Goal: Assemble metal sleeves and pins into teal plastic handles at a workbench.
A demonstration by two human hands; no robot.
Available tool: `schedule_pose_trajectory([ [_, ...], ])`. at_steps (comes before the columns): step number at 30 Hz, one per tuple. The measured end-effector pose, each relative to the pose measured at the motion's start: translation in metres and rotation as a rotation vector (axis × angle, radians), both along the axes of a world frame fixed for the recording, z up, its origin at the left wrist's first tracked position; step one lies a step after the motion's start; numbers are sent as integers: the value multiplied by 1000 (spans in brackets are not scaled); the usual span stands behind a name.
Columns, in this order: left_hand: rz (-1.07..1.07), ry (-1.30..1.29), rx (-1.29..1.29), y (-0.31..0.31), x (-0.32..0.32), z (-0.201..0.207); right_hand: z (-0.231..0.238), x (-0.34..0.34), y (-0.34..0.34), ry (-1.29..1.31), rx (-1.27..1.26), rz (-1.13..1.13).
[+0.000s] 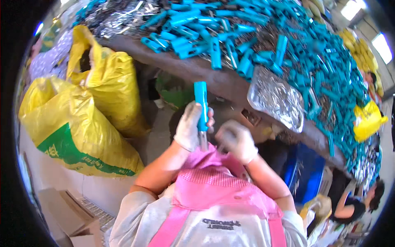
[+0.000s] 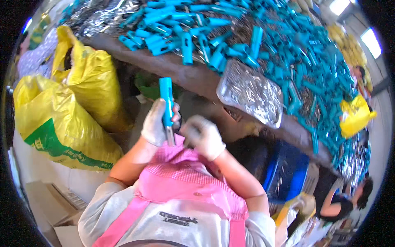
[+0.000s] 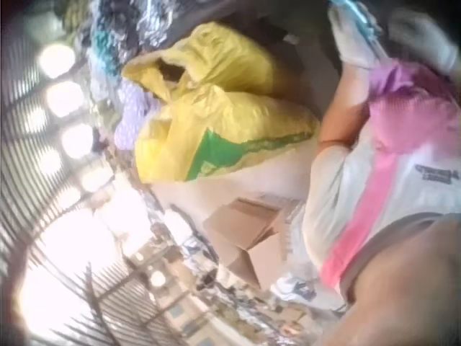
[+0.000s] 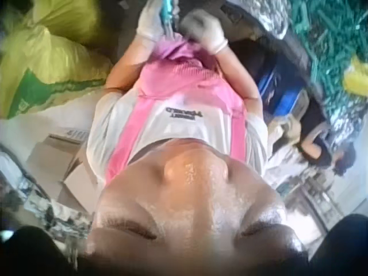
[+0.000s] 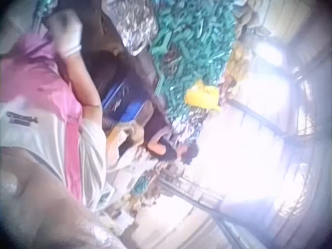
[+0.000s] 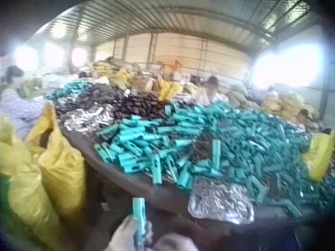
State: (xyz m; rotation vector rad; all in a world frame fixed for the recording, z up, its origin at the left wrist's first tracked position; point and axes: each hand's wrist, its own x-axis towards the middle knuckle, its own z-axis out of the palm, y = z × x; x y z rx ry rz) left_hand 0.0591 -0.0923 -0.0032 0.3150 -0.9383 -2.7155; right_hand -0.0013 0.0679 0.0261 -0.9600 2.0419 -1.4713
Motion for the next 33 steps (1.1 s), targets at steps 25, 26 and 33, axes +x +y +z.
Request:
schedule_pose_trajectory([
  [25,-215,148,-1686,36,6,28,7,-12,116,-169,-389,-94],
  [26,-214,147,-1685,37,6,28,7,-10,116,-312,-421,-119],
  [33,-233,130,-1547,53,1,20,-24,7,82,-738,-1047,-343],
])
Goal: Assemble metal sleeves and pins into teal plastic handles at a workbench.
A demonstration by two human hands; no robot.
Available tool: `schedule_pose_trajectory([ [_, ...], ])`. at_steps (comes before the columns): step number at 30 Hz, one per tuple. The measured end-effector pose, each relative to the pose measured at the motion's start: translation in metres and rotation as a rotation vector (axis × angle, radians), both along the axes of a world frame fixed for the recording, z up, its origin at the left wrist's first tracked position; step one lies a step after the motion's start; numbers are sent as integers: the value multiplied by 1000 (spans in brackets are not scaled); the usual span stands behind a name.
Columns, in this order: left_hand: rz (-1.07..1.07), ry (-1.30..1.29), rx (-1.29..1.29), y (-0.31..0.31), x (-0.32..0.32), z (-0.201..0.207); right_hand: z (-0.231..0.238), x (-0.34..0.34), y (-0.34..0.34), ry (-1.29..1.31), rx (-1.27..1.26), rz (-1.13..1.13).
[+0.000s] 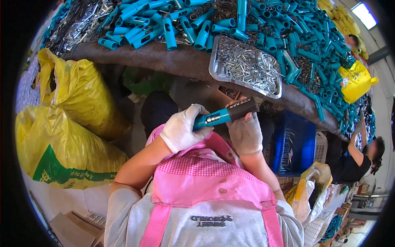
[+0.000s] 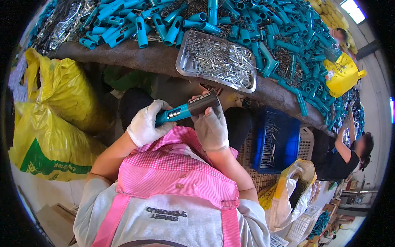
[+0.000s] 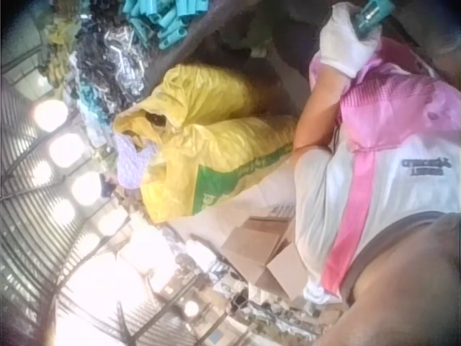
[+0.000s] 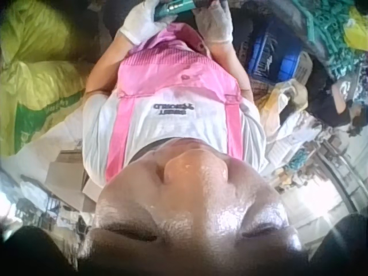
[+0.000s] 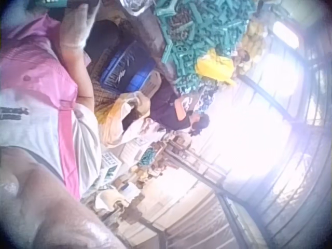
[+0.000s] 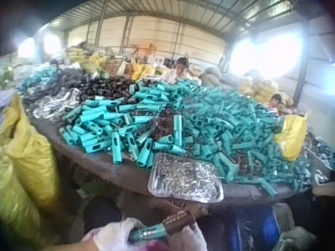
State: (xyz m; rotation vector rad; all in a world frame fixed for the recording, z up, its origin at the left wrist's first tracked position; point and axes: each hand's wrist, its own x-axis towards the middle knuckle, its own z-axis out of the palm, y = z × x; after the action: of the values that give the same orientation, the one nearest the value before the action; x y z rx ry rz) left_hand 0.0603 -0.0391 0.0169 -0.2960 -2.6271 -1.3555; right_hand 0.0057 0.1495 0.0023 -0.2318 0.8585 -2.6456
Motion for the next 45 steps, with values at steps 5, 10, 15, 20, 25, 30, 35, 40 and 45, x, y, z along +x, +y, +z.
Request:
schedule_pose_trajectory([
  [5,76,45,1,-14,2,0,41,-21,29,276,383,-206],
  [10,-112,26,-149,-15,-2,10,48,-23,53,595,1133,168],
  [15,-148,-41,-213,-5,-10,3,41,-13,31,960,1248,107],
  [20,-149,-39,-177,-2,-15,1,29,-12,30,360,701,337],
  [25,-126,131,-253,3,-23,-5,35,-10,22,474,1159,288],
  [30,-153,113,-181,3,-24,-11,62,-60,37,552,1121,320],
  [35,17,4,-175,13,-24,-19,65,-202,52,799,1796,-460],
  [40,30,-54,-130,18,-24,-31,68,-229,29,818,1981,-81],
  [45,13,-183,-84,22,-35,-33,74,-232,20,909,1902,76],
])
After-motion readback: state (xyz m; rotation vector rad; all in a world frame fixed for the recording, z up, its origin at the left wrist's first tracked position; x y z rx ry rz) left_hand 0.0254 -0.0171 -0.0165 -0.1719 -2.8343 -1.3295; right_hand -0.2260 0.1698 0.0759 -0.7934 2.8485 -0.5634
